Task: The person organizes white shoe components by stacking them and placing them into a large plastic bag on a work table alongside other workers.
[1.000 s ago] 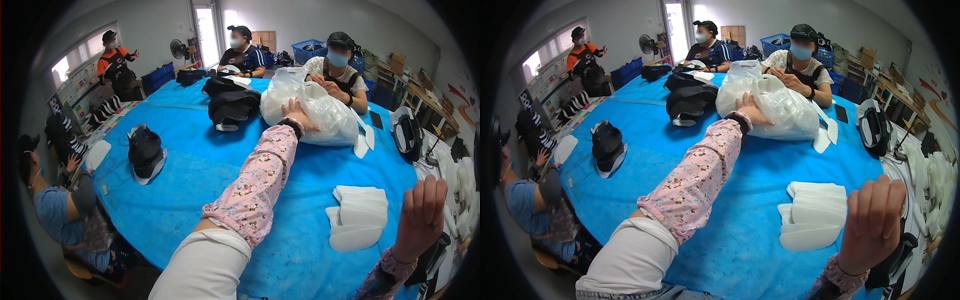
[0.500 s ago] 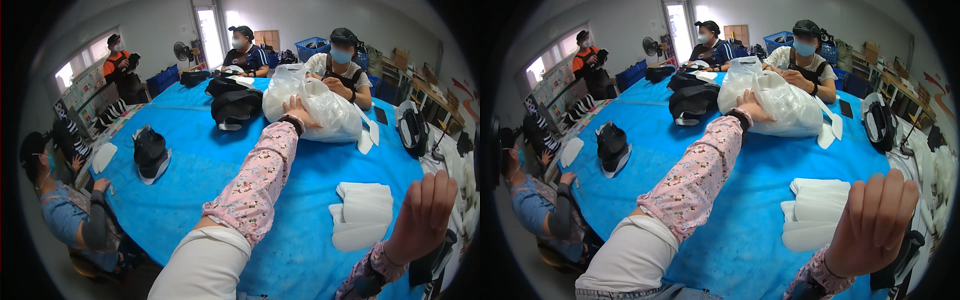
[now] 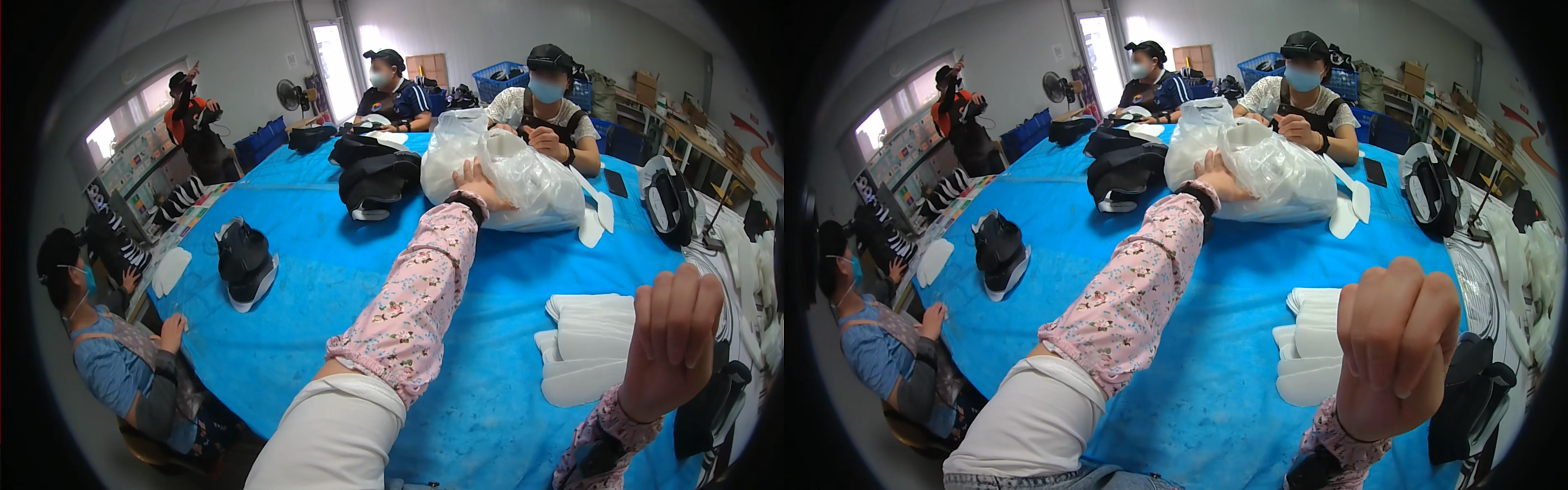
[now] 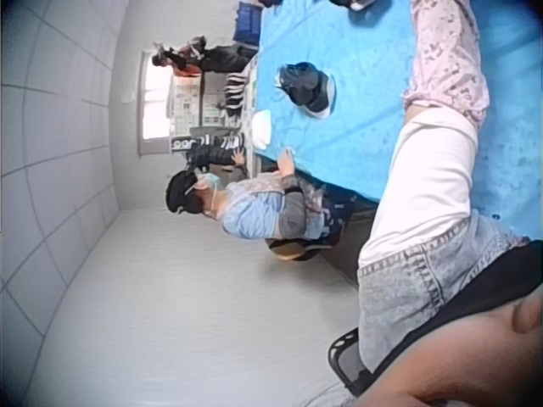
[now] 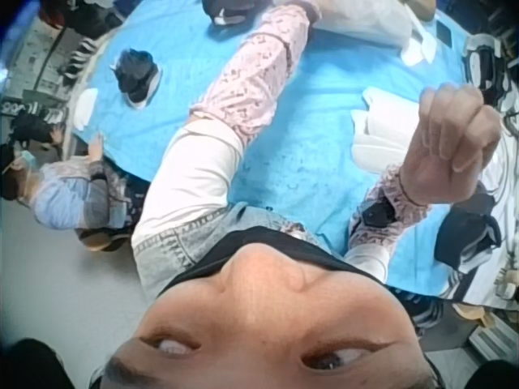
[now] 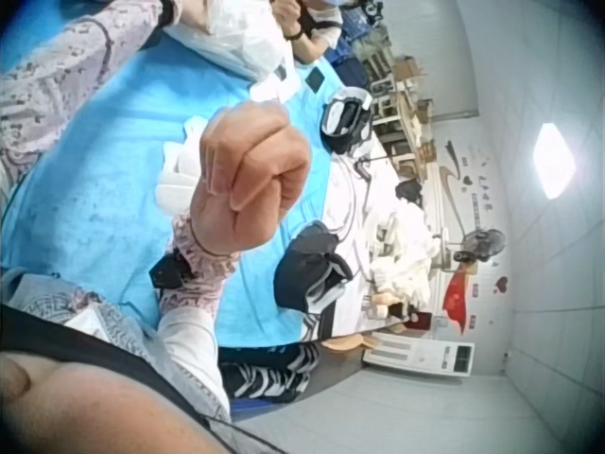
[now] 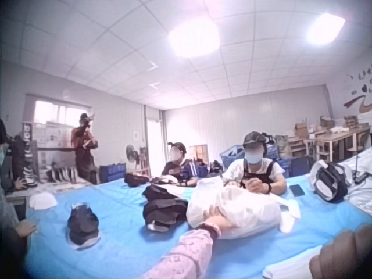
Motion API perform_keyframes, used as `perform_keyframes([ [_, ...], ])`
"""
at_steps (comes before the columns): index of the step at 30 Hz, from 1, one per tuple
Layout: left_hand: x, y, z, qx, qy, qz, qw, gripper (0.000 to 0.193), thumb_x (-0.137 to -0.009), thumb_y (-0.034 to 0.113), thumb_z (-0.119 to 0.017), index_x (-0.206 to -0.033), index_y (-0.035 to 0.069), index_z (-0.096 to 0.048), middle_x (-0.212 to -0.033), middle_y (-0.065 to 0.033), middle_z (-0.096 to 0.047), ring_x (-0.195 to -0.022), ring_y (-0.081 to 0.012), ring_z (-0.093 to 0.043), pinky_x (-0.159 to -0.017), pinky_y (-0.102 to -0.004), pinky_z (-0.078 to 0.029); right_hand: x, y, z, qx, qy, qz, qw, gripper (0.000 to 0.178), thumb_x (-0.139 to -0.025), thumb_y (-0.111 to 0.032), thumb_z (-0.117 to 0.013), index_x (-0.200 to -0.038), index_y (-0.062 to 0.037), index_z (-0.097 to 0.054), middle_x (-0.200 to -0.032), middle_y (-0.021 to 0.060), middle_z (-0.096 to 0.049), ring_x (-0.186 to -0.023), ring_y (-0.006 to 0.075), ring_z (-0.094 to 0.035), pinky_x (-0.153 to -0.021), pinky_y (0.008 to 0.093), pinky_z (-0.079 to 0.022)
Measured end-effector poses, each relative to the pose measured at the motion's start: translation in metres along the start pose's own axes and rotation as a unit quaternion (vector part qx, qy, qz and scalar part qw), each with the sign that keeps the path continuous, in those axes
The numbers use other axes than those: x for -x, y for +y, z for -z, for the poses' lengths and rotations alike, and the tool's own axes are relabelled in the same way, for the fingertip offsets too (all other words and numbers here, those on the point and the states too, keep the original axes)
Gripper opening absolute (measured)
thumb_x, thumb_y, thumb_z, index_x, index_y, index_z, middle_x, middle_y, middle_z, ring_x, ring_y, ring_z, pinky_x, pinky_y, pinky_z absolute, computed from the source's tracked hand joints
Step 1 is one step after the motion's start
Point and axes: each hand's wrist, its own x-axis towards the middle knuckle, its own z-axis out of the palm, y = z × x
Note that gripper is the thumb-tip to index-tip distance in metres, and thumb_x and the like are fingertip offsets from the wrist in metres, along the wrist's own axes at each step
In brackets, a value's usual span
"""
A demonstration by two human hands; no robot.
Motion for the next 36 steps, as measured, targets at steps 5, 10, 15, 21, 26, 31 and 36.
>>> perform_keyframes([
  [5,-0.001,-0.003,0.0,-0.001,0.0,0.011,1.0,0.11,-0.055,0.072,-0.052,-0.134,0.01,-0.007,-0.137,-0.0165,0.0,-0.126,-0.0333,0.008,-0.099,-0.0503,-0.002,-0.002,-0.003,0.004,0.0,-0.032,0.023,0.999,0.027,-0.083,-0.006,-0.043,-0.058,-0.0117,-0.037,-0.058,0.0011,-0.039,-0.046,0.0064,-0.031,-0.043,0.0186,-0.027],
  [10,0.0,0.001,0.002,-0.003,-0.015,0.01,1.0,0.109,-0.056,0.072,-0.051,-0.134,0.01,-0.006,-0.137,-0.0164,0.001,-0.127,-0.0333,0.009,-0.099,-0.0499,-0.001,-0.001,-0.003,0.0,0.075,0.019,0.046,0.996,0.023,-0.083,-0.007,-0.044,-0.06,-0.0105,-0.037,-0.061,0.0017,-0.038,-0.046,0.0066,-0.031,-0.043,0.018,-0.028],
  [15,0.001,0.001,0.003,-0.001,-0.02,0.008,1.0,0.109,-0.057,0.072,-0.051,-0.134,0.009,-0.005,-0.137,-0.0167,0.002,-0.126,-0.0334,0.009,-0.099,-0.0498,-0.001,-0.001,-0.005,-0.001,0.108,0.007,0.075,0.991,0.018,-0.081,-0.011,-0.046,-0.066,-0.0084,-0.037,-0.07,0.0054,-0.039,-0.047,0.0071,-0.033,-0.043,0.0179,-0.031],
  [21,-0.001,-0.002,0.002,0.007,-0.013,0.006,1.0,0.112,-0.055,0.073,-0.051,-0.134,0.008,-0.005,-0.137,-0.0176,0.002,-0.126,-0.0337,0.009,-0.099,-0.0502,-0.001,-0.003,-0.003,-0.006,0.141,0.059,0.077,0.985,0.01,-0.081,-0.01,-0.045,-0.077,-0.0054,-0.037,-0.076,0.0081,-0.039,-0.047,0.0084,-0.036,-0.04,0.0185,-0.032],
  [26,-0.002,0.0,0.002,0.0,-0.021,0.01,1.0,0.112,-0.055,0.073,-0.051,-0.134,0.008,-0.005,-0.137,-0.0172,0.001,-0.126,-0.0333,0.009,-0.099,-0.0501,-0.001,-0.003,0.0,-0.001,0.149,0.04,0.086,0.984,0.013,-0.082,0.0,-0.039,-0.095,0.0003,-0.038,-0.075,0.0079,-0.041,-0.04,0.0058,-0.032,-0.036,0.0176,-0.03],
  [31,0.0,0.0,0.003,-0.002,-0.023,0.01,1.0,0.112,-0.055,0.073,-0.052,-0.134,0.009,-0.005,-0.137,-0.017,0.0,-0.126,-0.0333,0.009,-0.099,-0.0501,-0.001,-0.002,0.0,0.0,0.15,0.037,0.093,0.984,0.016,-0.083,-0.001,-0.039,-0.098,0.0006,-0.038,-0.074,0.0074,-0.041,-0.039,0.0051,-0.03,-0.034,0.0175,-0.029],
  [36,0.002,0.001,0.004,0.008,-0.017,0.003,1.0,0.112,-0.055,0.073,-0.052,-0.134,0.009,-0.005,-0.137,-0.0171,0.001,-0.126,-0.0335,0.009,-0.099,-0.0502,-0.001,-0.003,-0.005,0.002,0.138,0.025,0.086,0.986,0.008,-0.083,-0.003,-0.04,-0.091,-0.0022,-0.039,-0.073,0.0065,-0.039,-0.038,0.0054,-0.03,-0.034,0.018,-0.028],
])
